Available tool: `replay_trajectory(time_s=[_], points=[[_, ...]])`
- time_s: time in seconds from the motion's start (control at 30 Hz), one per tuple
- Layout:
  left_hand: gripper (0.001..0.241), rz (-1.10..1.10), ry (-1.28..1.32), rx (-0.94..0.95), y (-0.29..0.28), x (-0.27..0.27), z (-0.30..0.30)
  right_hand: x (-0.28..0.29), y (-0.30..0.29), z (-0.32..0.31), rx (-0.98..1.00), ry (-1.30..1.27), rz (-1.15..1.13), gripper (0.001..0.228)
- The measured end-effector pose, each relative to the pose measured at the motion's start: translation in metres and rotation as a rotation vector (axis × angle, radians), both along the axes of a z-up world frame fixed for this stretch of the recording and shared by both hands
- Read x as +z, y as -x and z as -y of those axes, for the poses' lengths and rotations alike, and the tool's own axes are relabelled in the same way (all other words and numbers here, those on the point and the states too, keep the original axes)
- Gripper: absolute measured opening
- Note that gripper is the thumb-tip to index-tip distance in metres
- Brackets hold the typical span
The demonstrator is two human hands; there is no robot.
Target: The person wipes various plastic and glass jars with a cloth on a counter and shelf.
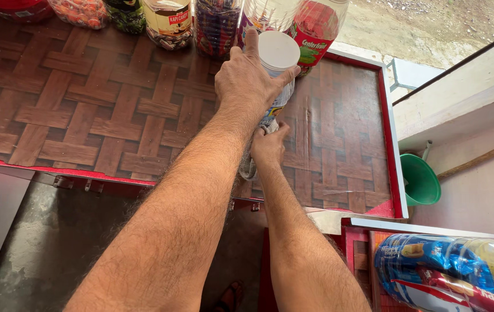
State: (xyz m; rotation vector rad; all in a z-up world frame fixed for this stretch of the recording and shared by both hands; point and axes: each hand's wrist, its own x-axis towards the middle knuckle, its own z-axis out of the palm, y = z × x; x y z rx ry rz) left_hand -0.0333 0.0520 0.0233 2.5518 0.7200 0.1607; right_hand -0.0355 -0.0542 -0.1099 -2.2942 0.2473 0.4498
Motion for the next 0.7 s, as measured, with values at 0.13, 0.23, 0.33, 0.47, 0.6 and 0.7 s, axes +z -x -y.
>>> replay_trajectory(time_s=[0.13,0.23,0.33,0.47,0.6,0.7], points=[[0.124,0.049,0.231,-0.034,0.001,-0.007,0.008,0.030,-0.009,0.014,-0.042,-0.066,0.143,0.090],[0.122,0.002,0.286,-0.096,0.008,-0.013,0.014,0.060,-0.019,0.022,0.014,-0.038,0.234,0.099],[0.101,0.185,0.177,-0.002,0.006,-0.018,0.014,0.073,-0.028,0.038,0.096,0.075,0.278,0.101],[0.093,0.290,0.263,-0.098,-0.020,-0.017,-0.002,0.062,-0.031,0.052,0.185,0.164,0.215,0.109],[0.085,0.102,0.257,-0.188,-0.035,-0.023,-0.003,0.048,-0.025,0.050,0.219,0.090,0.205,0.123],[0.084,0.056,0.289,-0.133,-0.035,-0.023,-0.003,0.054,-0.020,0.046,0.258,0.099,0.294,0.140]])
